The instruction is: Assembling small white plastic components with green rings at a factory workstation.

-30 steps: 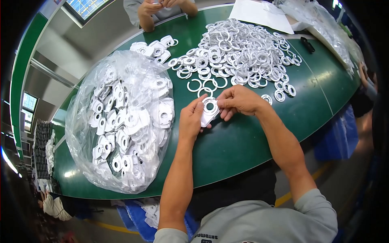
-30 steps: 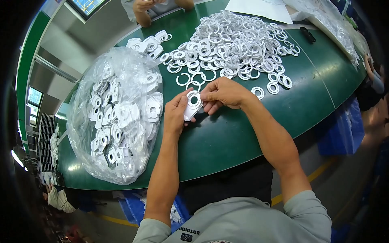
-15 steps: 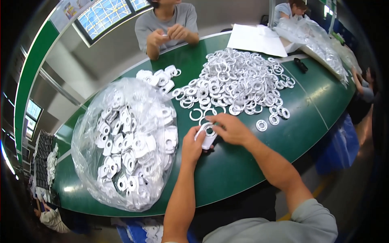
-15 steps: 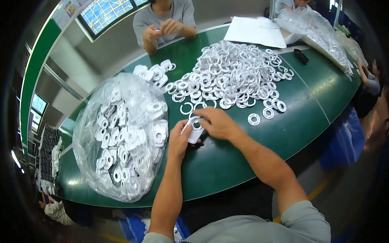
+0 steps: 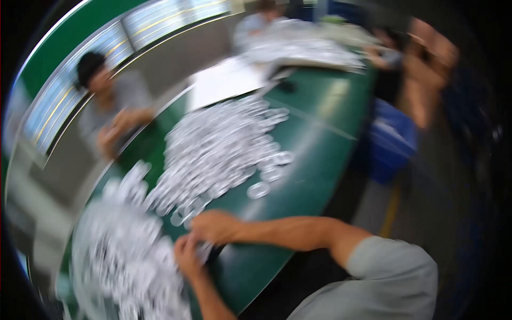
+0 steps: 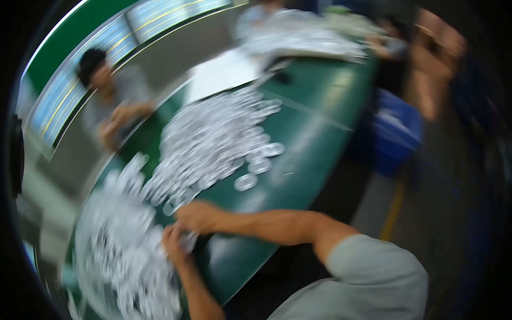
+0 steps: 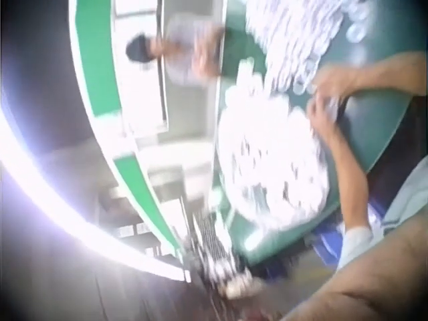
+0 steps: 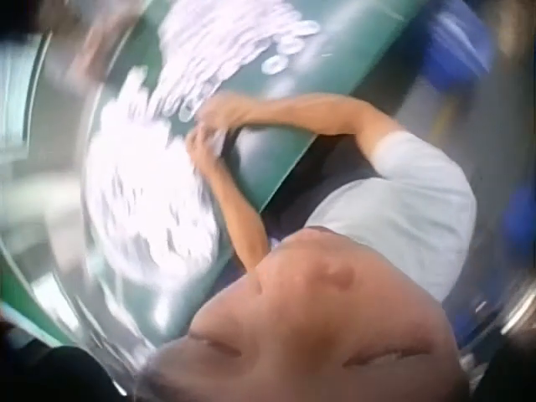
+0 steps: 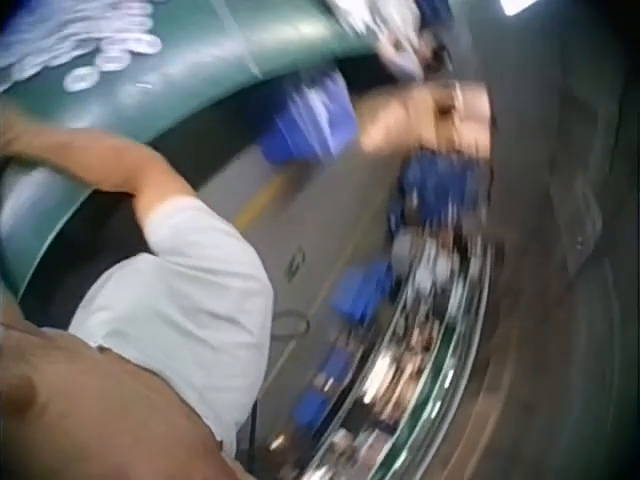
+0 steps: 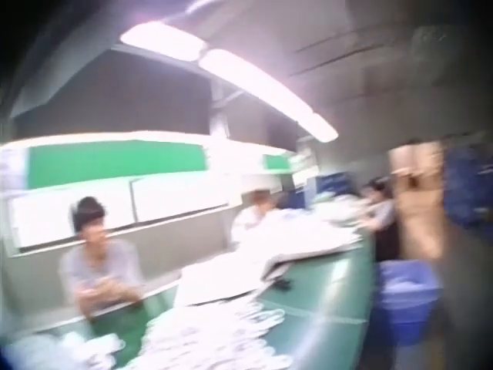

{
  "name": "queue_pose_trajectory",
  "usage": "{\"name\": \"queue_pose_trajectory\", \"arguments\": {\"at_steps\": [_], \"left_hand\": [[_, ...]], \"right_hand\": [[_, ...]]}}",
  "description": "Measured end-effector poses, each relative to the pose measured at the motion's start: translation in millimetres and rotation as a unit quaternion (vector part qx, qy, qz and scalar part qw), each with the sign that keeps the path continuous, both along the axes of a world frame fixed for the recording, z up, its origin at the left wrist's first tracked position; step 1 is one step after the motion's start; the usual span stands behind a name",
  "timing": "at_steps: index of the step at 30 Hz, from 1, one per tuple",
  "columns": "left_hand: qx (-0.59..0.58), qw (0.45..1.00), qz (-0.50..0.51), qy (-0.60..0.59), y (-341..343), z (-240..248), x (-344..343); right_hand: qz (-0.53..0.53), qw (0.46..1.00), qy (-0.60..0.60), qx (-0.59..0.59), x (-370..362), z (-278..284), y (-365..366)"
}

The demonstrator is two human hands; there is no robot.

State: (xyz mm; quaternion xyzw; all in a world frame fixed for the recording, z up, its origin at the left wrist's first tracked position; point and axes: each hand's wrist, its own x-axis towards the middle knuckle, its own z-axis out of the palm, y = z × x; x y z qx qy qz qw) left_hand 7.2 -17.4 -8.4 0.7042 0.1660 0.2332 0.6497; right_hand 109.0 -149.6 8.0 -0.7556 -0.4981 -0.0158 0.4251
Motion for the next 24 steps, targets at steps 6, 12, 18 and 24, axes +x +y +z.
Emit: {"name": "queue_pose_trajectory", "arguments": {"at_steps": [6, 12, 18, 24], "left_hand": [[0.047, 0.994, -0.051, -0.090, 20.3, -11.8, -2.6], [0.038, 0.999, 0.012, 0.018, -26.3, 34.7, -15.2], [0.178, 0.981, 0.071, -0.035, 39.8, -0.2, -42.8], [0.191, 0.968, 0.084, 0.138, -23.9, 84.1, -159.4]], "right_hand": [[-0.011, 0.994, 0.027, 0.108, -5.6, -13.8, 14.8], [0.027, 0.986, 0.110, 0.126, 0.6, -10.7, -6.8], [0.184, 0.958, 0.045, 0.216, -2.1, -24.9, 31.4], [-0.065, 0.984, -0.157, 0.050, 53.9, -10.7, -50.9]]}}
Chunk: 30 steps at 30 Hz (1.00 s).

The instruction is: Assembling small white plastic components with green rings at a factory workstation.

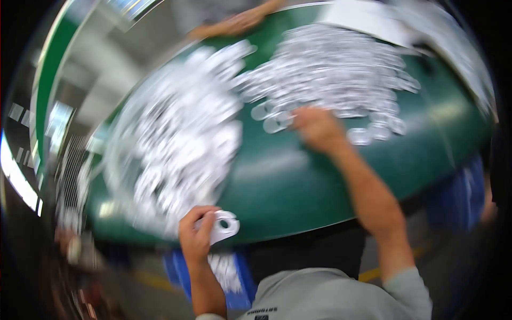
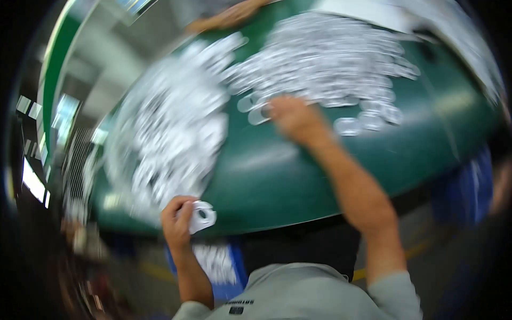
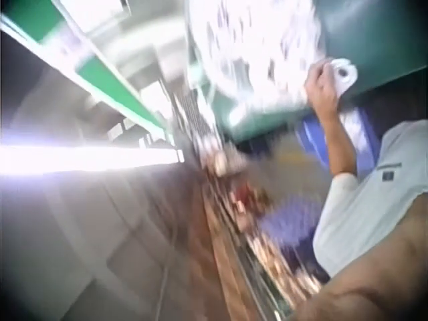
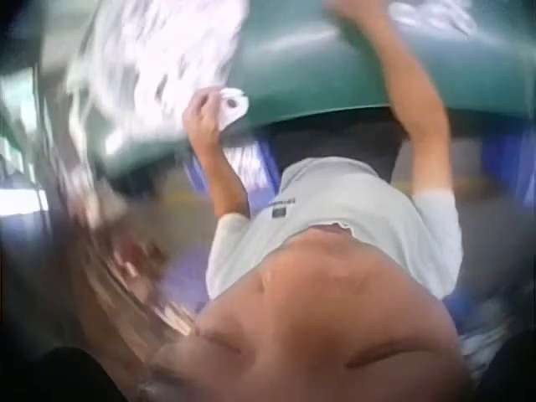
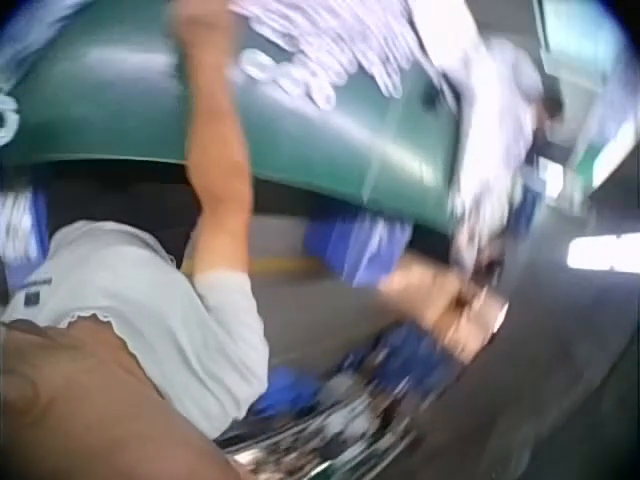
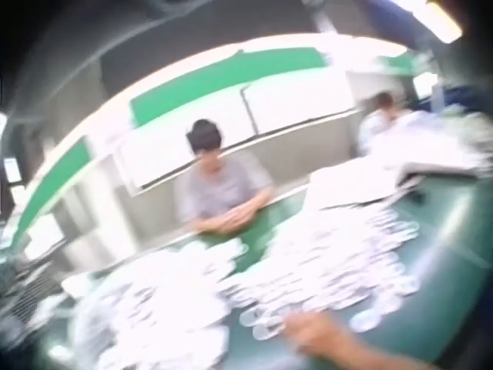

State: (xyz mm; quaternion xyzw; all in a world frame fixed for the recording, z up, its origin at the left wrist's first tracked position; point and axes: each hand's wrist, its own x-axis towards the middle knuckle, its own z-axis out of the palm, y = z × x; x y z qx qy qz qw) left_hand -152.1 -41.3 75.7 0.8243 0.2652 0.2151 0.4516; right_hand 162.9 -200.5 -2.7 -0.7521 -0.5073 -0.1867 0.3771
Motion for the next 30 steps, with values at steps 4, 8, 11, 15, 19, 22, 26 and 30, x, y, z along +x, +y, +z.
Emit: {"name": "queue_pose_trajectory", "arguments": {"at_steps": [4, 8, 11, 15, 19, 22, 26, 30], "left_hand": [[-0.035, 0.987, 0.105, 0.113, 9.9, -6.0, -143.0], [0.126, 0.962, 0.156, 0.187, 18.7, -10.0, -200.2], [0.160, 0.964, 0.200, 0.068, 51.8, -3.4, -172.0], [0.268, 0.957, 0.084, 0.065, 134.3, 2.9, -85.6], [0.330, 0.916, -0.045, 0.222, 194.0, -26.2, -14.5], [0.294, 0.907, -0.051, 0.297, 192.7, -20.3, -9.7], [0.218, 0.919, 0.096, 0.314, 194.8, 2.5, -23.6], [0.285, 0.941, 0.162, -0.081, 168.1, 17.5, -13.4]], "right_hand": [[0.058, 0.936, 0.343, 0.050, -19.1, 37.5, 12.3], [0.076, 0.927, 0.366, 0.024, -18.7, 27.0, 29.9], [0.042, 0.922, 0.386, 0.020, -16.0, 27.3, 18.2], [0.040, 0.928, 0.370, 0.013, -14.9, 28.1, 11.7], [0.017, 0.928, 0.371, 0.029, -5.6, 24.6, 7.5], [-0.032, 0.942, 0.329, 0.067, 11.6, 19.3, 4.4], [-0.084, 0.929, 0.337, 0.125, 28.3, 36.9, -9.0], [-0.168, 0.921, 0.314, 0.162, 47.8, 38.2, -29.0]]}}
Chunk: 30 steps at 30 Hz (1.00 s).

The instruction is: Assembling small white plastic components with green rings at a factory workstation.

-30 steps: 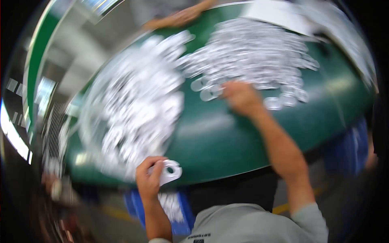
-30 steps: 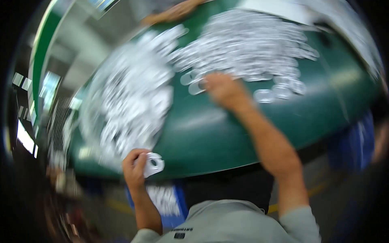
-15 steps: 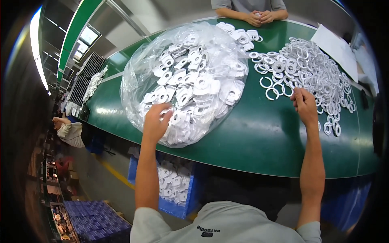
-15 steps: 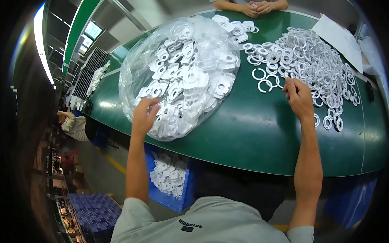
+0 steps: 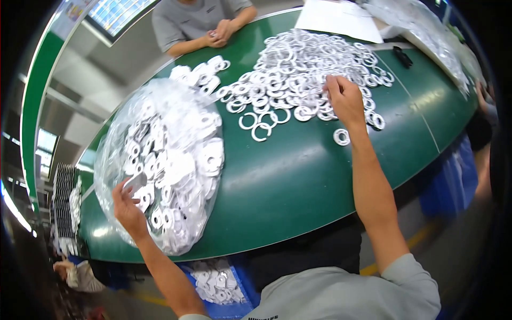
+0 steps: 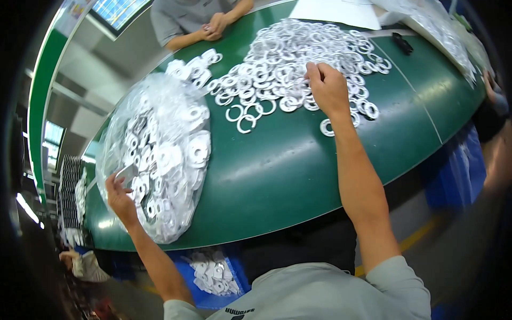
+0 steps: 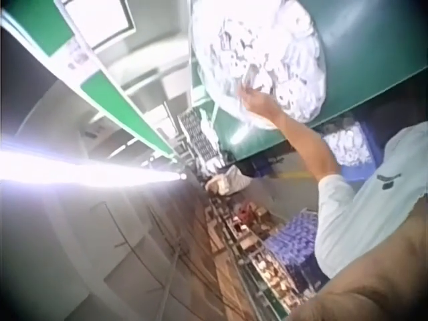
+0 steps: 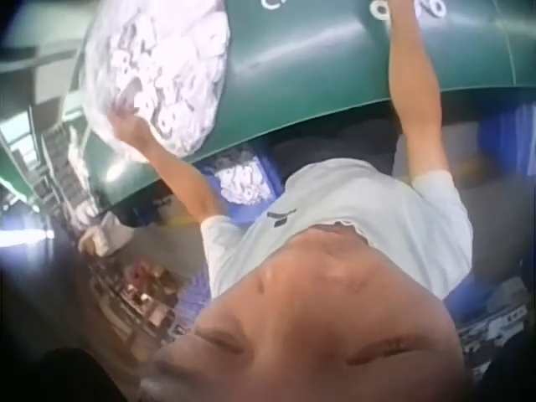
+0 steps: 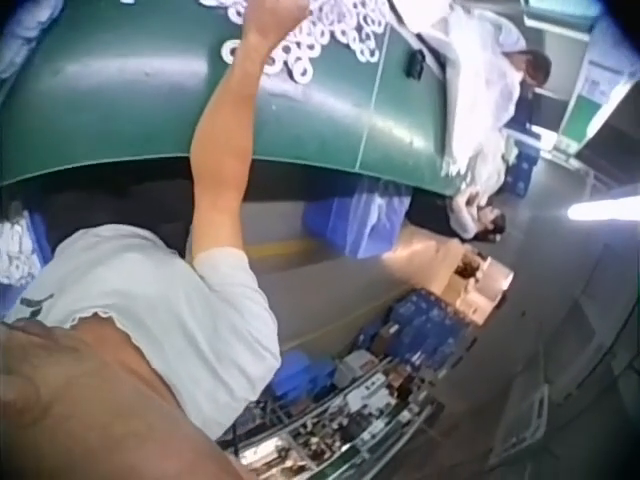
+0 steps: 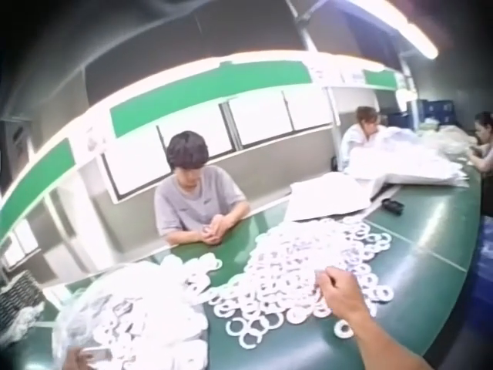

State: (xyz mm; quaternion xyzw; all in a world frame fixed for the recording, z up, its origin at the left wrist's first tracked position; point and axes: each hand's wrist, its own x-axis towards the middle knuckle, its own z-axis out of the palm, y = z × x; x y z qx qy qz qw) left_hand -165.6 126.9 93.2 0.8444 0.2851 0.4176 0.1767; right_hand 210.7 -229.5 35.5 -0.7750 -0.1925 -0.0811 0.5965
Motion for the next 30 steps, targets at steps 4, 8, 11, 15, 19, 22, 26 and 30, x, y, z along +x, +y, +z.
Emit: {"name": "queue_pose_trajectory", "arguments": {"at_steps": [4, 8, 11, 15, 19, 22, 26, 30], "left_hand": [[-0.071, 0.947, -0.249, -0.189, -70.5, -10.5, 73.3], [-0.212, 0.886, -0.392, -0.132, -127.9, -51.4, 141.6], [-0.285, 0.849, -0.427, -0.124, -145.1, -77.4, 161.1], [-0.351, 0.846, -0.399, -0.046, -147.5, -91.6, 161.4], [-0.290, 0.871, -0.393, -0.055, -134.6, -98.3, 159.6], [-0.311, 0.866, -0.385, -0.066, -138.5, -105.2, 165.9], [-0.315, 0.874, -0.370, -0.020, -150.7, -98.4, 172.9], [-0.207, 0.915, -0.345, 0.017, -135.1, -106.2, 179.5]], "right_hand": [[-0.255, 0.952, -0.145, -0.086, 33.8, -0.9, -33.9], [-0.277, 0.927, -0.038, -0.249, 74.1, -21.7, -39.3], [-0.173, 0.934, -0.003, -0.313, 69.2, -26.9, -27.2], [-0.195, 0.927, -0.086, -0.309, 41.1, -44.5, 13.2], [-0.136, 0.949, -0.085, -0.273, 34.3, -20.5, 10.3], [-0.197, 0.944, -0.076, -0.253, 75.7, 1.7, -34.8], [-0.261, 0.911, -0.069, -0.311, 176.2, -25.7, -124.2], [-0.165, 0.867, -0.041, -0.468, 148.1, -47.3, -109.9]]}}
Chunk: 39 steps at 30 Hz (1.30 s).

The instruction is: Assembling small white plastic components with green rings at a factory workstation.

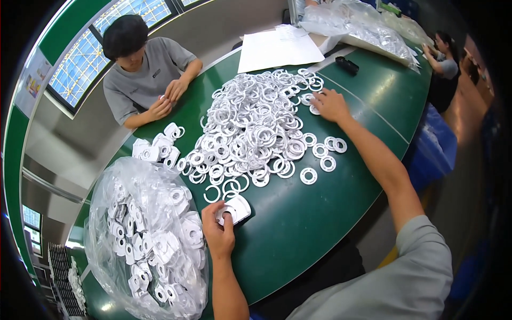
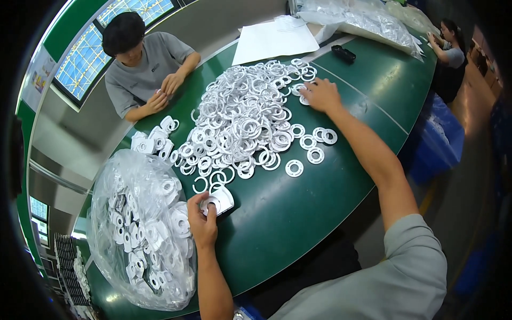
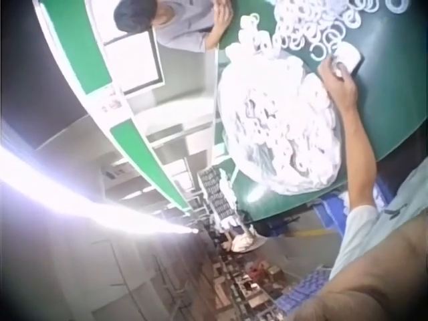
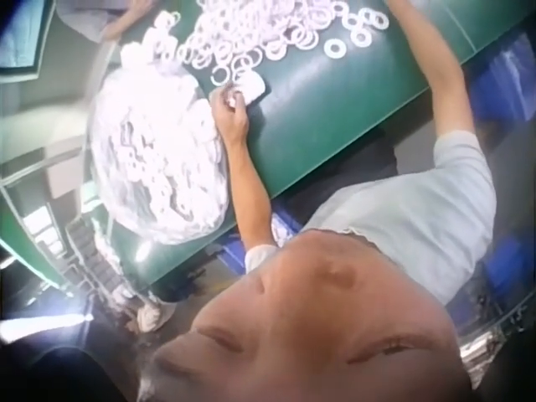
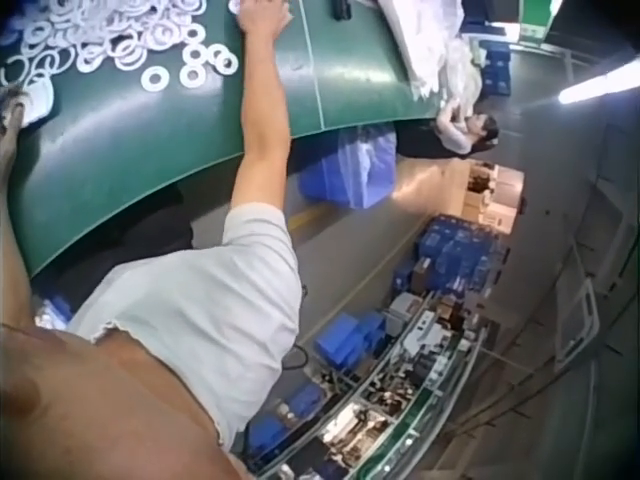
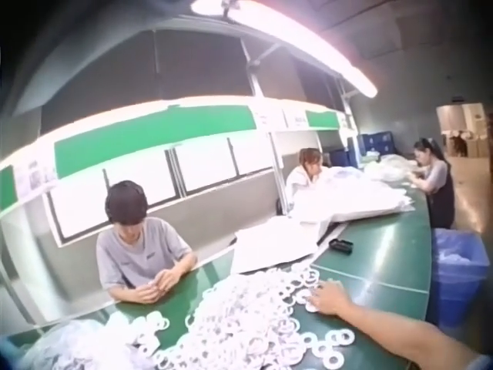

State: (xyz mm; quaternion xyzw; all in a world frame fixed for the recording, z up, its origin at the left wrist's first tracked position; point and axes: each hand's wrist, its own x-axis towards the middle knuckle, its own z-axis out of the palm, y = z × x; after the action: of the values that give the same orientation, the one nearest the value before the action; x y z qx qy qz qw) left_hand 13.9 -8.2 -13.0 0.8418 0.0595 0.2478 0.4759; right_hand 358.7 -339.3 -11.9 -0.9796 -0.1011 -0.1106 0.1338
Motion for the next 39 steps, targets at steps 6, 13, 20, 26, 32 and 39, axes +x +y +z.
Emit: {"name": "queue_pose_trajectory", "arguments": {"at_steps": [6, 13, 20, 26, 32, 39], "left_hand": [[-0.082, 0.995, 0.002, 0.055, -10.2, 10.6, -1.5], [-0.177, 0.984, 0.033, -0.003, -21.1, 11.0, -3.0], [-0.308, 0.951, 0.028, -0.017, -12.1, 10.3, -8.3], [-0.455, 0.889, 0.008, -0.046, -8.2, -12.0, 0.2], [-0.413, 0.910, 0.004, -0.028, -11.3, -6.0, 1.4], [-0.288, 0.958, 0.003, -0.015, -13.8, -21.7, 6.4]], "right_hand": [[0.080, 0.992, -0.101, -0.001, -96.1, -11.6, 56.6], [0.157, 0.959, -0.009, 0.234, -147.8, 31.8, 17.2], [0.140, 0.982, 0.028, 0.123, -233.1, 33.2, -13.8], [0.111, 0.975, -0.043, 0.186, -200.3, 15.1, -22.8], [0.152, 0.826, 0.228, 0.492, -215.6, 72.1, 60.5], [0.253, 0.743, 0.387, 0.484, -251.3, 65.5, 176.0]]}}
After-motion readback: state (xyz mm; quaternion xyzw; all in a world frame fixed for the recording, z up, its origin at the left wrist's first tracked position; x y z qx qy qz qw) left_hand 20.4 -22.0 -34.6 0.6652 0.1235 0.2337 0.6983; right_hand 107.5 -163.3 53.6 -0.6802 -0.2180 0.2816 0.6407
